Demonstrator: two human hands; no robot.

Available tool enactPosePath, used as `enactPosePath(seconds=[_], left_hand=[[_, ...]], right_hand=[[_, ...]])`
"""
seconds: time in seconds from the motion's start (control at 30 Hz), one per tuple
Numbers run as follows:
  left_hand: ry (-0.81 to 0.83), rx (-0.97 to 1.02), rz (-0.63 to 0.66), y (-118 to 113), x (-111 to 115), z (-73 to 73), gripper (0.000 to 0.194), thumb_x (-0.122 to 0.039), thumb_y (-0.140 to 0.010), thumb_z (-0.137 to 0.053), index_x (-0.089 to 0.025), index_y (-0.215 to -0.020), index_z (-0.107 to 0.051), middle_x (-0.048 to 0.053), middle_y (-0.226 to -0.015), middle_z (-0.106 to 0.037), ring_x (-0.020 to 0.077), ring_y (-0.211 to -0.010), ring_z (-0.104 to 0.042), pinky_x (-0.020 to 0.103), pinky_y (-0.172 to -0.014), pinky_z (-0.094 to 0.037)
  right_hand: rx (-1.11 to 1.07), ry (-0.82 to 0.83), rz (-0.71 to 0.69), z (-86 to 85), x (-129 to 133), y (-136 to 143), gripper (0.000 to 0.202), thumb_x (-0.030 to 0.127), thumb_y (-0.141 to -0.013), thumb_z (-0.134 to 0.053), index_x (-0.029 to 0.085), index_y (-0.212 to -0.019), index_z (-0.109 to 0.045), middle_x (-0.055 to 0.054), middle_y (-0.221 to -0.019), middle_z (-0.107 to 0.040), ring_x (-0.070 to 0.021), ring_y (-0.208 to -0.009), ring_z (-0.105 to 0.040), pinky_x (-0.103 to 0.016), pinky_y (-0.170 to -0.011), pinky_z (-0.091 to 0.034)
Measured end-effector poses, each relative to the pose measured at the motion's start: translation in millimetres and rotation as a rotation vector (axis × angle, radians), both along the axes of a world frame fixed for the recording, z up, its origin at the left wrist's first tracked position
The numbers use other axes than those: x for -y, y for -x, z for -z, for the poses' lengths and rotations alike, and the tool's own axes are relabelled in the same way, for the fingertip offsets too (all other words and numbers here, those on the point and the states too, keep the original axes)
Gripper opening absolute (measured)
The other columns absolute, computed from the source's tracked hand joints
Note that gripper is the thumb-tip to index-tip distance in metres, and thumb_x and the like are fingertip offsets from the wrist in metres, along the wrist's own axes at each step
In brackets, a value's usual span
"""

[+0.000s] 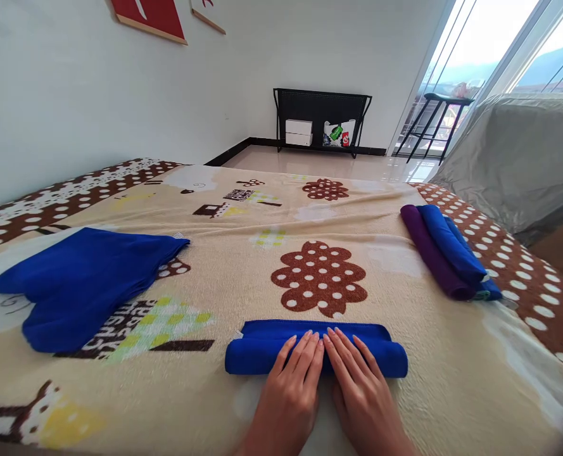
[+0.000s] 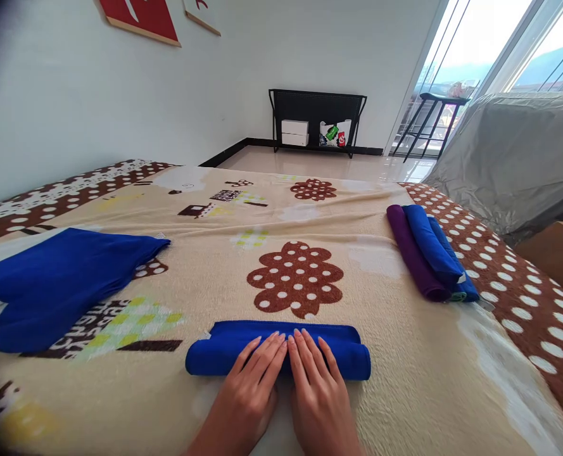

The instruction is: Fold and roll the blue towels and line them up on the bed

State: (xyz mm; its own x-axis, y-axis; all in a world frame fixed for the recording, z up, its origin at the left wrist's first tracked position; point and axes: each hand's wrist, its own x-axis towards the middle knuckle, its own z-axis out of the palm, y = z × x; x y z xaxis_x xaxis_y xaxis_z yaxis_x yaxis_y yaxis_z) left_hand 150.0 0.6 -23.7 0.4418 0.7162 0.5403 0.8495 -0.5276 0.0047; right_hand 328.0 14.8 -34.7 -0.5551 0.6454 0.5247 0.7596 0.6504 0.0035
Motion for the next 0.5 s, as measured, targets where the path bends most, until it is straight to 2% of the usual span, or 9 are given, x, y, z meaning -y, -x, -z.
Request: enactPosePath(seconds=[0.1,0.23,0.3,0.4,0.5], left_hand=[[0.061,-0.09,-0.036,9.8,-4.4,-1.2,0.05,-0.019,-0.092,-0.045,-0.015,-0.142,-0.05,0.005,-0.144,-0.057,0.0191,-0.135,-0.048,0.037,-0.115,-0.025],[0.115,-0.197,-0.055,39.7,-7.2,-1.3,0.06,-0.043,-0.095,-0.05,-0.014,-0.148,-0.042,0.007,-0.146,-0.055,0.0213,-0.133,-0.049,0.038,-0.114,-0.026],[0.13,-0.21,-0.074,51.8,-7.8,-0.7,0.066,-0.052,-0.094,-0.05,-0.015,-0.148,-0.041,0.009,-0.146,-0.055,0.0226,-0.133,-0.05,0.039,-0.114,-0.027],[0.122,-0.203,-0.12,66.3,-6.6,0.5,0.066,-0.049,-0.094,-0.052,-0.016,-0.15,-0.039,0.01,-0.149,-0.051,0.0235,-0.135,-0.048,0.04,-0.116,-0.024],[0.116,-0.196,-0.106,81.7,-0.3,1.7,0.061,-0.029,-0.093,-0.054,-0.015,-0.15,-0.037,0.011,-0.152,-0.047,0.0225,-0.142,-0.041,0.041,-0.119,-0.021]], right_hand=[[0.07,0.073,0.015,1.9,-7.2,-11.0,0.056,0.013,-0.092,-0.043,0.01,-0.148,-0.04,-0.007,-0.151,-0.047,-0.0206,-0.141,-0.041,-0.041,-0.114,-0.031],[0.107,0.139,0.077,3.1,-15.6,-40.7,0.061,0.038,-0.097,-0.051,0.014,-0.151,-0.036,-0.005,-0.15,-0.048,-0.0216,-0.137,-0.046,-0.041,-0.113,-0.034],[0.123,0.156,0.107,5.0,-18.0,-52.3,0.064,0.043,-0.097,-0.051,0.016,-0.153,-0.034,-0.005,-0.15,-0.048,-0.0222,-0.137,-0.047,-0.042,-0.113,-0.034],[0.128,0.162,0.106,8.6,-18.5,-65.4,0.066,0.041,-0.098,-0.051,0.017,-0.155,-0.028,-0.005,-0.152,-0.046,-0.0222,-0.139,-0.044,-0.042,-0.115,-0.031],[0.111,0.166,0.049,11.2,-14.6,-80.1,0.065,0.03,-0.098,-0.05,0.017,-0.156,-0.024,-0.006,-0.154,-0.042,-0.0215,-0.144,-0.036,-0.041,-0.117,-0.028]])
